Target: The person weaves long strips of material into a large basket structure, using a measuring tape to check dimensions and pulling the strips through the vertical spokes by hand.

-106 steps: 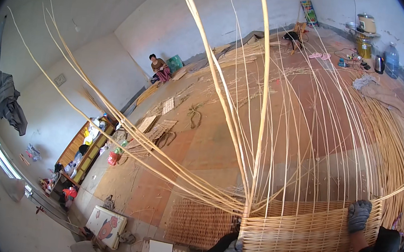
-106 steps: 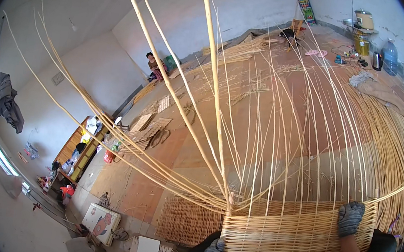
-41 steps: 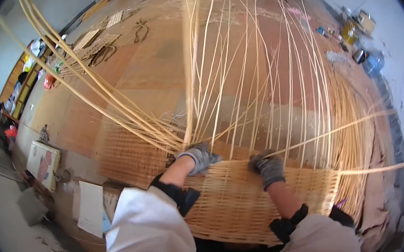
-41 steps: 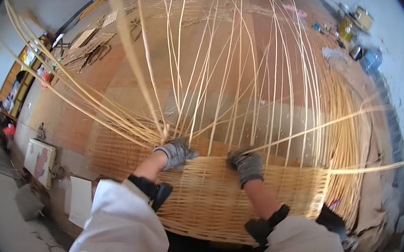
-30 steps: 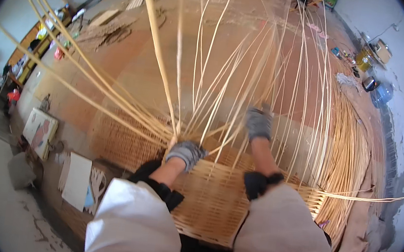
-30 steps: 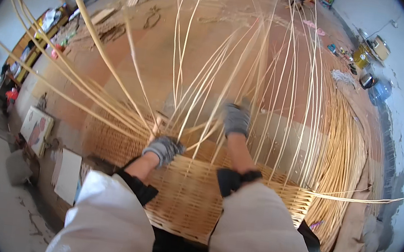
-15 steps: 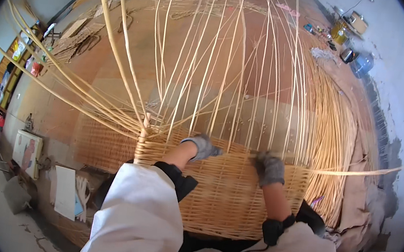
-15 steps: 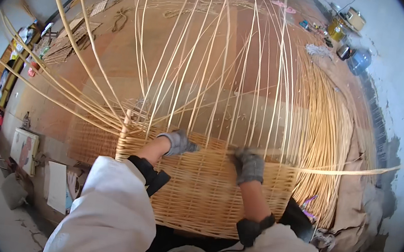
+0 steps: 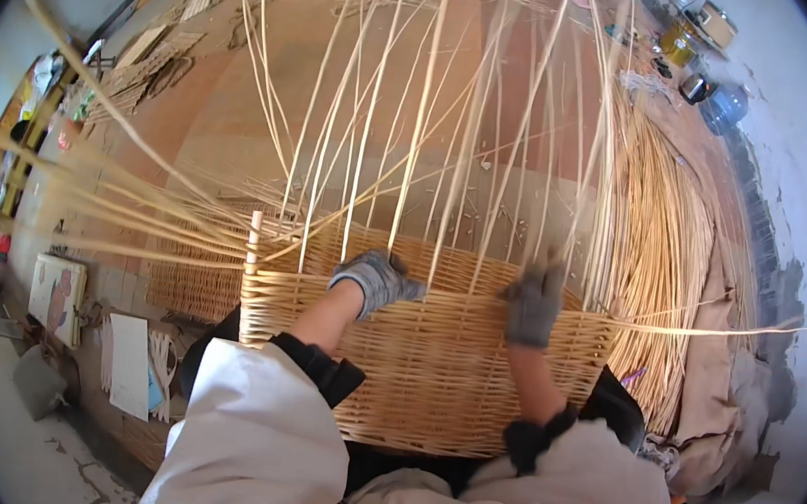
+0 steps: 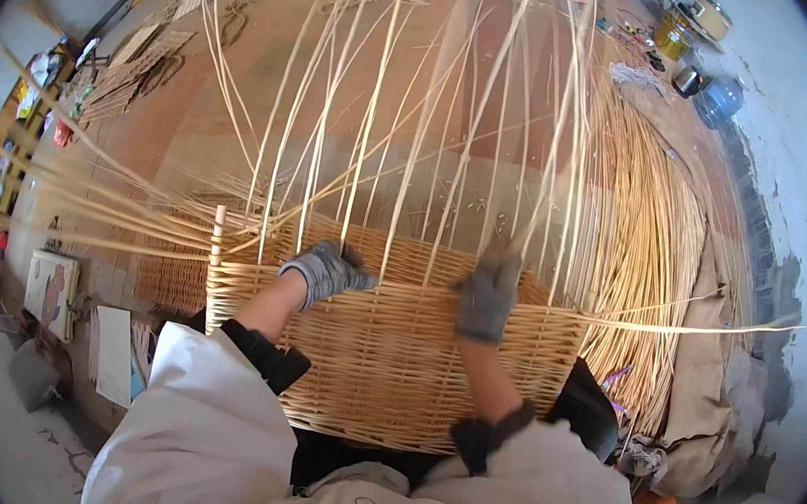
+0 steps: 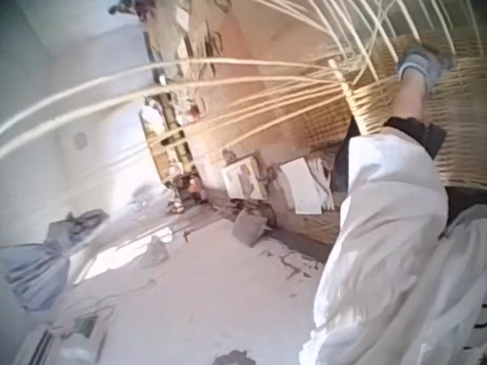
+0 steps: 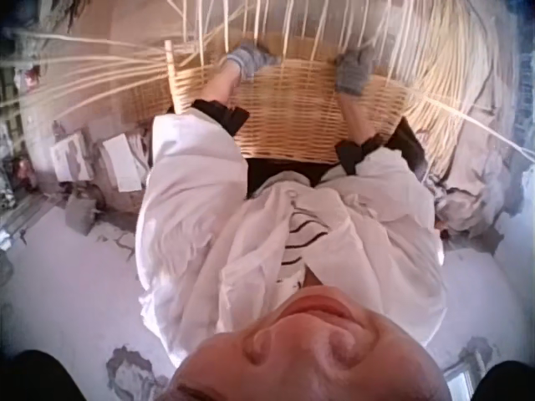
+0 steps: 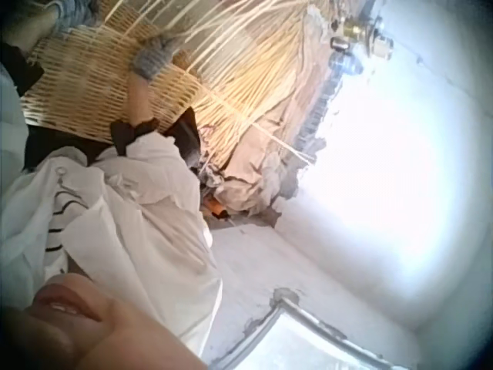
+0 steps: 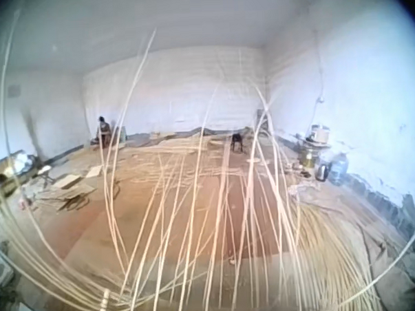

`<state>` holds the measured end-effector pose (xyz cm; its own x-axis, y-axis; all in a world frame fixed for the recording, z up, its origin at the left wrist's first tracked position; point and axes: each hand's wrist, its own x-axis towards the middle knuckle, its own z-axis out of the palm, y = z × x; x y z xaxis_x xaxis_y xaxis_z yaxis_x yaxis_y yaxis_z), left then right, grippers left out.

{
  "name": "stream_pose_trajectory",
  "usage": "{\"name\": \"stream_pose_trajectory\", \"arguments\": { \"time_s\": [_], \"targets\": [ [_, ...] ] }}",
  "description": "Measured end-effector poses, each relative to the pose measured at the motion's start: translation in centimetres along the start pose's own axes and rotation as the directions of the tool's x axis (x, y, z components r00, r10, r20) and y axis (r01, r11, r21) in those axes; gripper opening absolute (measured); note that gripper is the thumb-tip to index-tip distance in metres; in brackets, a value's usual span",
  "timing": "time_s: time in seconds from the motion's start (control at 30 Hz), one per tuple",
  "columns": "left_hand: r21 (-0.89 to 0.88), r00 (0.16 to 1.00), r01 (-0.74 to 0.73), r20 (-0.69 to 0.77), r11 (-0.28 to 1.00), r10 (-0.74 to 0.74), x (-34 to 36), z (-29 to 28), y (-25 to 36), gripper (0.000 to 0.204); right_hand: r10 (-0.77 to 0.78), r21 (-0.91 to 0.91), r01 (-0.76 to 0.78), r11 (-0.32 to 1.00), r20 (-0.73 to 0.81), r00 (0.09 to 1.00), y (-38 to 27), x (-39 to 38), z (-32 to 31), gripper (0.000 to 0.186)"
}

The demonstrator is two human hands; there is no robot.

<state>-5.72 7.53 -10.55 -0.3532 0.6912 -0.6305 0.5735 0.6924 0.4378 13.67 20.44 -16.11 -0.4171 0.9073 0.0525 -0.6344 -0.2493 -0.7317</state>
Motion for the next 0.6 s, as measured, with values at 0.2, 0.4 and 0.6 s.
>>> {"name": "stream_pose_trajectory", "arguments": {
  "time_s": [0.2,0.4,0.6],
  "targets": [
    [0.098,0.961,0.252,-0.147,0.963,-0.236,1.8,1.6,10.2,0.060,0.086,-0.120,-0.094,0.988,-0.073,0.994,-5.3,-0.3,0.5,0.017],
    [0.306,0.946,-0.266,0.266,0.914,0.186,4.9,3.8,12.8,0.042,0.155,-0.477,-0.315,0.820,-0.345,0.926,-9.8,2.6,-8.4,0.012],
    [-0.029,0.983,-0.097,-0.161,0.995,0.091,6.2,8.8,16.7,0.043,-0.086,-0.883,0.352,-0.312,0.395,0.915,-5.4,15.7,-6.2,0.023]
  ]
}}
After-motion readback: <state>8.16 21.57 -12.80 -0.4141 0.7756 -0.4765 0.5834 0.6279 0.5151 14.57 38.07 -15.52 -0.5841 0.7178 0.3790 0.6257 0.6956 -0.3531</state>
